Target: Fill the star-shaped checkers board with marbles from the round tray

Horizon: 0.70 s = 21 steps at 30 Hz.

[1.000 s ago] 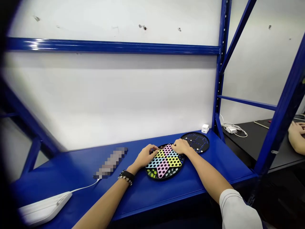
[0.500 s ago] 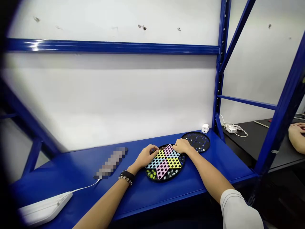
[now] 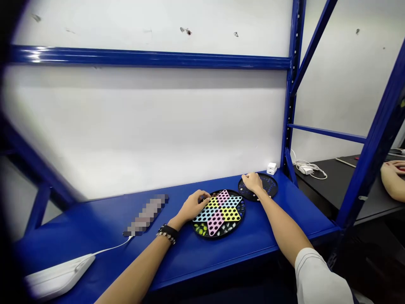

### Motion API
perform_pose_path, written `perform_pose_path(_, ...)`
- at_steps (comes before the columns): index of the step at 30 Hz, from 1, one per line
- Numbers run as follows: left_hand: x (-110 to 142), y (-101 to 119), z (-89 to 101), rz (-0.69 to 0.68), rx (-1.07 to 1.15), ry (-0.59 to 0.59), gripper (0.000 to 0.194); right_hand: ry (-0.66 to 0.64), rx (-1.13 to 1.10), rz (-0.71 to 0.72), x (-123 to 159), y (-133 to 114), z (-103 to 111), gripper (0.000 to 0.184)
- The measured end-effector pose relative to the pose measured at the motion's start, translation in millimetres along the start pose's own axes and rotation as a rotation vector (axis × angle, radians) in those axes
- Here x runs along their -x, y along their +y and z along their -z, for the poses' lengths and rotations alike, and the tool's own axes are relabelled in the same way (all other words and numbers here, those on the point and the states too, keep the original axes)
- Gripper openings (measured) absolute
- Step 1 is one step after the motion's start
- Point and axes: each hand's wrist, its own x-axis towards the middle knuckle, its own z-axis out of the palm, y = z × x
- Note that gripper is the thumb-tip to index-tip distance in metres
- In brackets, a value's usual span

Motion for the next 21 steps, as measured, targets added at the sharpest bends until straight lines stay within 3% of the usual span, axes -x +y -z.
perform_pose_path(5, 0, -1, -0.7, 0.007, 0.002, -0.001, 0.029, -0.028, 0.139, -0.055, 0, 22, 8, 0.035)
perform_pose_path(11, 0, 1, -0.2, 0.02, 0.006, -0.01, 0.028, -0.071, 0.211, -0.074, 5, 15, 3, 0.028)
perform_pose_path(17, -1, 0, -0.9, 0.025, 0.011, 0.002, 0.03, -0.003, 0.268, 0.038, 17, -6, 5, 0.025)
perform_pose_path(21, -1, -1, -1.6, 0.027, 0.017, -0.004, 0.03, -0.096, 0.154, 0.209, 27, -24, 1, 0.026)
